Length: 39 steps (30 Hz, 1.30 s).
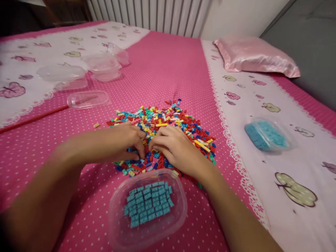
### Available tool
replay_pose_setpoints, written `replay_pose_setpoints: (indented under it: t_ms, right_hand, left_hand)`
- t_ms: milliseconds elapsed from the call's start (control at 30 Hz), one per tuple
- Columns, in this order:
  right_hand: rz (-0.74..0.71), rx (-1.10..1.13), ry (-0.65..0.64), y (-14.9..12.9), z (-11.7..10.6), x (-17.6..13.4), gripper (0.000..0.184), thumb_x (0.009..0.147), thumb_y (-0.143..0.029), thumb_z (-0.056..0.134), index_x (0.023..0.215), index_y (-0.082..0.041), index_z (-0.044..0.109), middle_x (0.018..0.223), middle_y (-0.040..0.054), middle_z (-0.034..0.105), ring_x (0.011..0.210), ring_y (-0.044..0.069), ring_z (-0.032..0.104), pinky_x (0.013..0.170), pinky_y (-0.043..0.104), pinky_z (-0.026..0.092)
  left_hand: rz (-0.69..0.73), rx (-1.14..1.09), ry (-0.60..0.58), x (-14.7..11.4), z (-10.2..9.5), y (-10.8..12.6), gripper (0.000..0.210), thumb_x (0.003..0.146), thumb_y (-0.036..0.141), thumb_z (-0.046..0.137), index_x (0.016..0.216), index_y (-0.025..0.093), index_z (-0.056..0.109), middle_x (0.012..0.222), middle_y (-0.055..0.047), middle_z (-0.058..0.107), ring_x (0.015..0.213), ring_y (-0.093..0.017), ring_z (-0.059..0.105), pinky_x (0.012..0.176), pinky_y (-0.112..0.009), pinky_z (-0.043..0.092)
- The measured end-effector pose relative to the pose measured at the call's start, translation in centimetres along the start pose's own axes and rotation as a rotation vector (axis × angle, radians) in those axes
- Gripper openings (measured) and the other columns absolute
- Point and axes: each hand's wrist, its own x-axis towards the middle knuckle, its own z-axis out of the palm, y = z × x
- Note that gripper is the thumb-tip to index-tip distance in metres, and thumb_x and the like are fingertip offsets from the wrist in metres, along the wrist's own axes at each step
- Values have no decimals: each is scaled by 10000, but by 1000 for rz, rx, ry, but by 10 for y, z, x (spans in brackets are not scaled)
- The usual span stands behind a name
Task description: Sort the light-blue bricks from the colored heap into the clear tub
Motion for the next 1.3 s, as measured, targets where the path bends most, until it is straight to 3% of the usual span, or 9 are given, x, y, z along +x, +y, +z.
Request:
replay_pose_setpoints:
  t_ms: [167,300,400,567,767,867,1000,1167,1300]
  right_hand:
    - [26,-32,51,9,1,0,198,1014,-206,504,954,-178,690,923,47,633,936,186,539,885,343,386]
    - [15,-45,45,10,1,-1,186,1011,-198,510,963,-191,689,933,36,639,942,181,544,901,343,374]
    - [11,-48,55,9,-1,-1,186,1013,-209,509,975,-186,690,923,37,642,937,183,545,903,347,369]
    - [12,-44,42,8,-1,-1,195,1019,-218,499,965,-196,684,932,38,649,935,181,549,893,341,385]
    - [9,-52,31,8,-2,-1,176,1006,-210,521,958,-201,690,918,34,657,926,182,573,874,345,410]
    - [21,-46,88,-5,-14,-4,177,1003,-178,514,983,-199,689,981,39,689,967,173,614,894,335,435]
    - [-1,-72,199,-35,-30,-9,119,953,-164,624,1032,-222,693,1089,22,718,1044,150,656,922,298,482]
    - [-67,-216,190,-56,-26,-15,104,956,-145,617,953,-190,711,998,20,746,947,158,686,826,284,506]
    - [-22,-330,192,-59,-19,-19,103,954,-157,623,987,-162,721,982,32,760,891,180,700,762,301,494]
  left_hand:
    - [-95,89,-20,5,8,10,236,801,65,684,757,276,781,816,58,752,822,-151,629,1050,-386,316]
    - [-100,88,-36,8,9,10,236,810,60,634,679,227,737,749,48,727,760,-135,609,1036,-376,308]
    - [-53,67,-38,6,6,4,199,852,107,611,728,210,729,803,38,735,748,-123,601,982,-343,330]
    - [-32,42,-21,7,7,0,120,820,152,726,801,261,772,868,51,765,843,-146,640,989,-343,313]
    - [-15,79,-20,12,12,5,128,785,130,745,727,241,764,774,45,752,752,-140,629,994,-370,327]
    - [20,-15,26,6,0,0,57,848,211,732,804,227,765,855,32,754,799,-128,639,930,-317,371]
    - [153,-291,151,-1,-16,-5,125,938,280,644,954,210,747,936,12,734,844,-112,632,756,-225,420]
    - [258,-425,116,0,-15,-2,137,967,225,584,920,194,709,901,24,712,816,-88,611,738,-185,435]
    - [256,-449,104,3,-10,-1,156,964,221,585,842,178,673,859,27,685,778,-77,591,701,-179,426]
